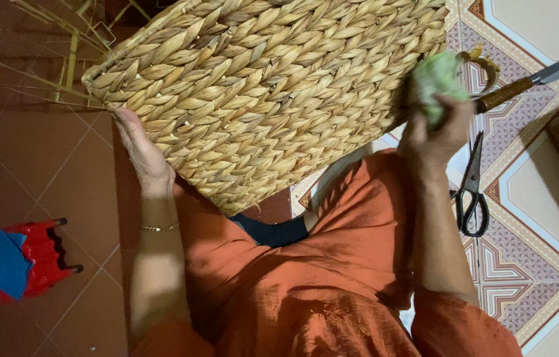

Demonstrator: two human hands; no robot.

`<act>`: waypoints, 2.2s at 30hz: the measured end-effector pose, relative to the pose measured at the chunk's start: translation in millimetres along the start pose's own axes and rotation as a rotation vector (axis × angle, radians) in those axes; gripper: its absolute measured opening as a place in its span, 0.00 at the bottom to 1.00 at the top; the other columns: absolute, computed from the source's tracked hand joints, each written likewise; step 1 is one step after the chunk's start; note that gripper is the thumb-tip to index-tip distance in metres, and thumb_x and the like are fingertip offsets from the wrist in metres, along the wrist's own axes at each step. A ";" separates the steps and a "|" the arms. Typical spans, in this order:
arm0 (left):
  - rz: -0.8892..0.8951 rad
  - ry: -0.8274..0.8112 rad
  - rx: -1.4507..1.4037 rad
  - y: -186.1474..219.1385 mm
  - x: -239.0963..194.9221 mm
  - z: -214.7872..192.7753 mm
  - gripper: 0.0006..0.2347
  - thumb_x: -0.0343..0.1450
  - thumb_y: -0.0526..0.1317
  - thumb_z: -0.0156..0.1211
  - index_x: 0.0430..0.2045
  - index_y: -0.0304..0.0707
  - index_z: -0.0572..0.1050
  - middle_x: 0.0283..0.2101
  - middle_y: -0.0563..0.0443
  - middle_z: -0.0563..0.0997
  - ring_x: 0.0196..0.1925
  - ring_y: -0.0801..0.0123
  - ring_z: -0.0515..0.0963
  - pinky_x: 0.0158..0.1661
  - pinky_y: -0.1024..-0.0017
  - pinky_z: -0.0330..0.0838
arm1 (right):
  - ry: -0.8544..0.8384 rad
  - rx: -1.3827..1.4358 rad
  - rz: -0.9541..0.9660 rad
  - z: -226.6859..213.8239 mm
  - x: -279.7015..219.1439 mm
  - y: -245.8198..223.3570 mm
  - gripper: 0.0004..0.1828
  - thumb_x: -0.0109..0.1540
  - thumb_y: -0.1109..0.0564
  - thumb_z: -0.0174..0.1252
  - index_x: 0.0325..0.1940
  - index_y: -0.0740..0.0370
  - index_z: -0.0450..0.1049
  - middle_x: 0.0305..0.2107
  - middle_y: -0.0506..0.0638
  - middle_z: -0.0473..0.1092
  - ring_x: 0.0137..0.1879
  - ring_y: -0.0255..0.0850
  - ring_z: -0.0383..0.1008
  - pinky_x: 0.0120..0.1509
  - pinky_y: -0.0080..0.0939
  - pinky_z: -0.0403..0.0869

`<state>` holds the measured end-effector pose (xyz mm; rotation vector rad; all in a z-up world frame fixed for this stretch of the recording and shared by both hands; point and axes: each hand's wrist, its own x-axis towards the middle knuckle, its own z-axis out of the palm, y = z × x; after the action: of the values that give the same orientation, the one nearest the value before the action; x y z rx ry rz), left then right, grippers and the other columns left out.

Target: The person wipes the exterior and interior surfaces of a woven basket using a green cloth. They rotate the basket to access different sides and continue wiping until the end of the clip.

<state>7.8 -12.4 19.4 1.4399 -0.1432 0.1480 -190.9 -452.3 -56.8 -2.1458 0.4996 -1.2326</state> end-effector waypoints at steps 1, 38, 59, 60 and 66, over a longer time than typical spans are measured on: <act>-0.015 0.015 -0.003 -0.3 0.4 -0.2 0.40 0.78 0.63 0.42 0.75 0.31 0.40 0.79 0.35 0.46 0.81 0.55 0.51 0.77 0.58 0.51 | 0.017 0.000 -0.013 -0.4 6.3 1.4 0.19 0.64 0.69 0.65 0.56 0.63 0.68 0.47 0.60 0.66 0.56 0.51 0.72 0.65 0.45 0.73; 0.084 0.028 0.113 -33.9 2.1 -19.5 0.28 0.83 0.53 0.39 0.73 0.28 0.53 0.74 0.40 0.60 0.72 0.63 0.61 0.72 0.65 0.56 | 0.017 0.153 -0.173 62.6 80.7 -17.7 0.34 0.62 0.73 0.51 0.73 0.65 0.59 0.63 0.60 0.64 0.71 0.50 0.66 0.81 0.50 0.65; 0.490 -0.189 0.252 92.8 33.5 1.2 0.32 0.72 0.34 0.50 0.74 0.38 0.47 0.79 0.41 0.47 0.81 0.58 0.48 0.80 0.60 0.41 | -0.616 0.144 -0.684 100.1 -21.8 -235.0 0.24 0.60 0.55 0.68 0.61 0.47 0.74 0.43 0.58 0.70 0.40 0.47 0.69 0.38 0.46 0.68; 0.516 -0.234 0.294 102.0 40.6 1.6 0.30 0.71 0.33 0.50 0.73 0.37 0.52 0.79 0.41 0.48 0.81 0.58 0.49 0.79 0.59 0.42 | -0.630 0.112 -0.652 96.2 -18.5 -223.5 0.23 0.60 0.55 0.69 0.59 0.45 0.75 0.41 0.57 0.71 0.39 0.46 0.69 0.35 0.44 0.67; 0.515 -0.181 0.347 107.3 58.1 12.1 0.11 0.78 0.32 0.53 0.55 0.31 0.71 0.62 0.43 0.73 0.70 0.56 0.70 0.73 0.58 0.61 | -0.364 -0.144 -0.370 60.2 6.8 -140.4 0.33 0.52 0.67 0.66 0.63 0.55 0.75 0.42 0.62 0.69 0.48 0.60 0.69 0.50 0.55 0.70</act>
<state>44.7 -10.1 136.3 1.7365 -0.6645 0.4820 -132.0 -332.7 18.2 -2.5947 0.0345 -0.9722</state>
